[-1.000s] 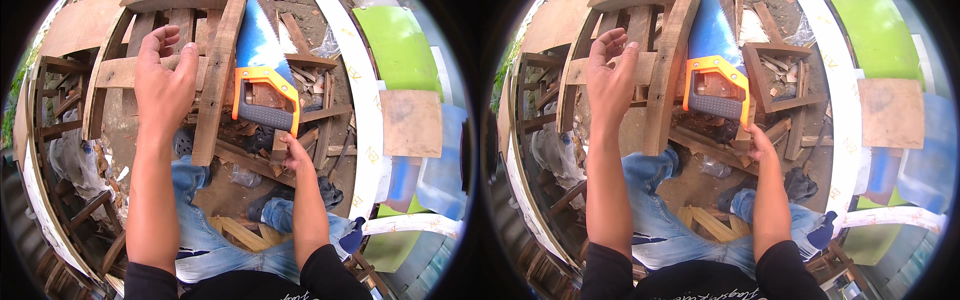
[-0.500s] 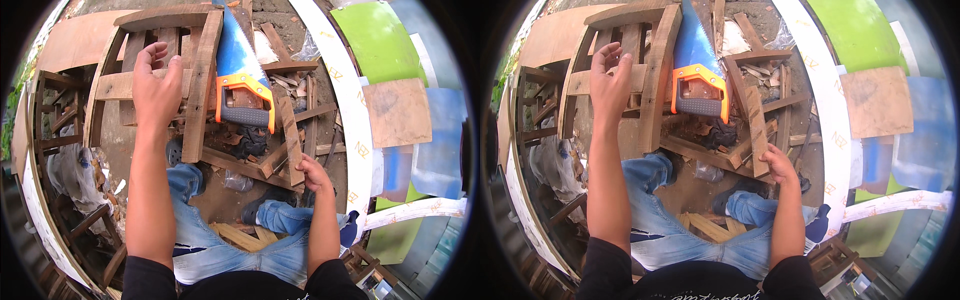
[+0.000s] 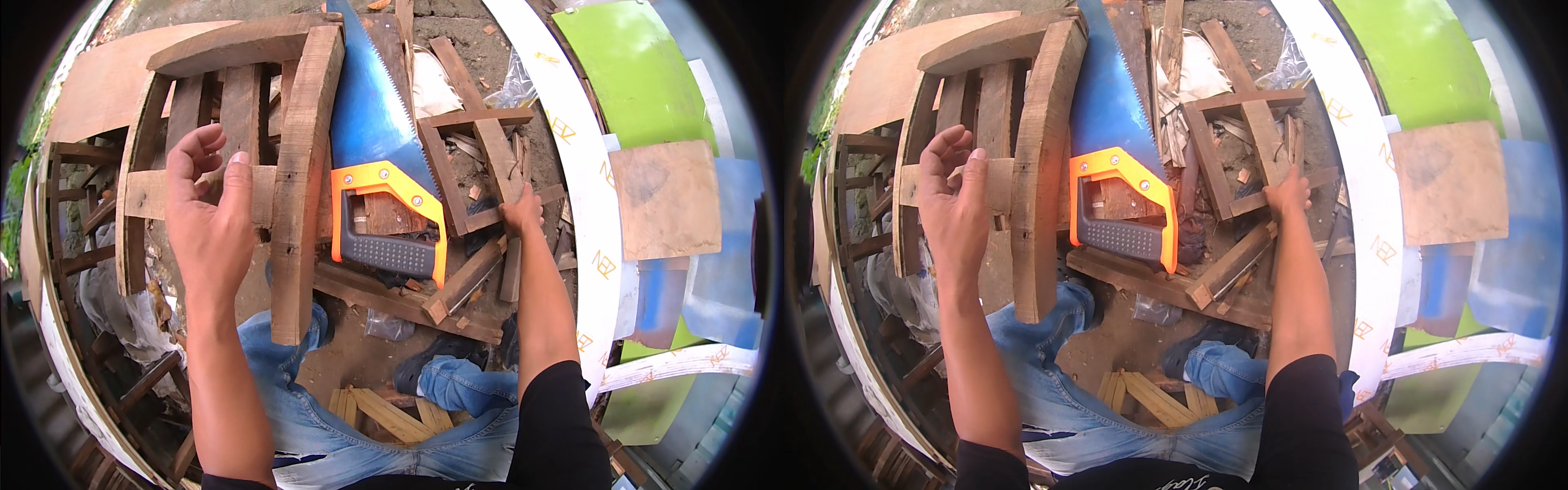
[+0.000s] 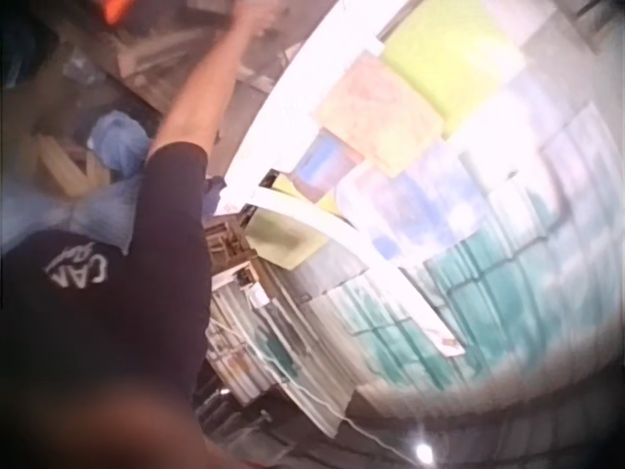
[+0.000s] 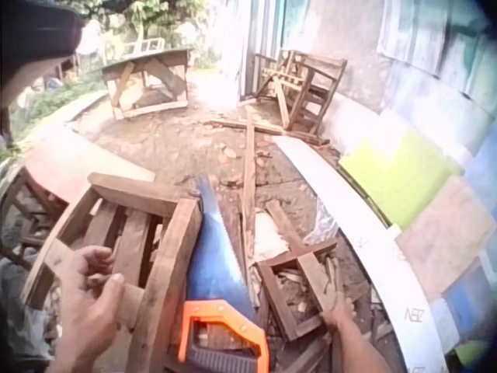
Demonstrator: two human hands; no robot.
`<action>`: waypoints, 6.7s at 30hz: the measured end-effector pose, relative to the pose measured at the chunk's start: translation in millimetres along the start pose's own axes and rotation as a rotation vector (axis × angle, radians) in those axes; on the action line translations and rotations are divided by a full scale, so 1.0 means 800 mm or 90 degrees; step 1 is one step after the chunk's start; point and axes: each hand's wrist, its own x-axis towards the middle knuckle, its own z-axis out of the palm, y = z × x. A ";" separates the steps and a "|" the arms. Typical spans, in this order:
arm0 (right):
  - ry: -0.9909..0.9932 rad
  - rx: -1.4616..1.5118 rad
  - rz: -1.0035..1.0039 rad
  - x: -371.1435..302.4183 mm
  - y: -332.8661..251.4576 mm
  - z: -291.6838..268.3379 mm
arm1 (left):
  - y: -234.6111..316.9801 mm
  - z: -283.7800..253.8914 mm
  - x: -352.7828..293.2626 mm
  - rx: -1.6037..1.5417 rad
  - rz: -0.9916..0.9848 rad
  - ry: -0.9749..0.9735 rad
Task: The person assembles a wooden structure by hammering nails into wooden planks and sawing pieces to fit. They use a hammer and a hand saw to join and cut the wood, working on the ground in an outdoor area.
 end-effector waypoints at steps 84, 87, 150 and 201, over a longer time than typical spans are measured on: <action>-0.159 0.198 -0.802 -0.375 -0.275 -0.207 | -0.119 -0.218 -0.001 0.132 -0.426 0.102; -0.172 0.208 -0.781 -0.370 -0.276 -0.204 | -0.130 -0.221 -0.004 0.096 -0.414 0.085; -0.121 0.618 -0.394 -0.171 -0.088 -0.227 | -0.122 -0.162 -0.030 0.120 -0.259 -0.162; -0.091 0.964 -0.231 -0.393 0.263 -0.123 | -0.039 -0.189 0.115 0.534 0.226 -0.474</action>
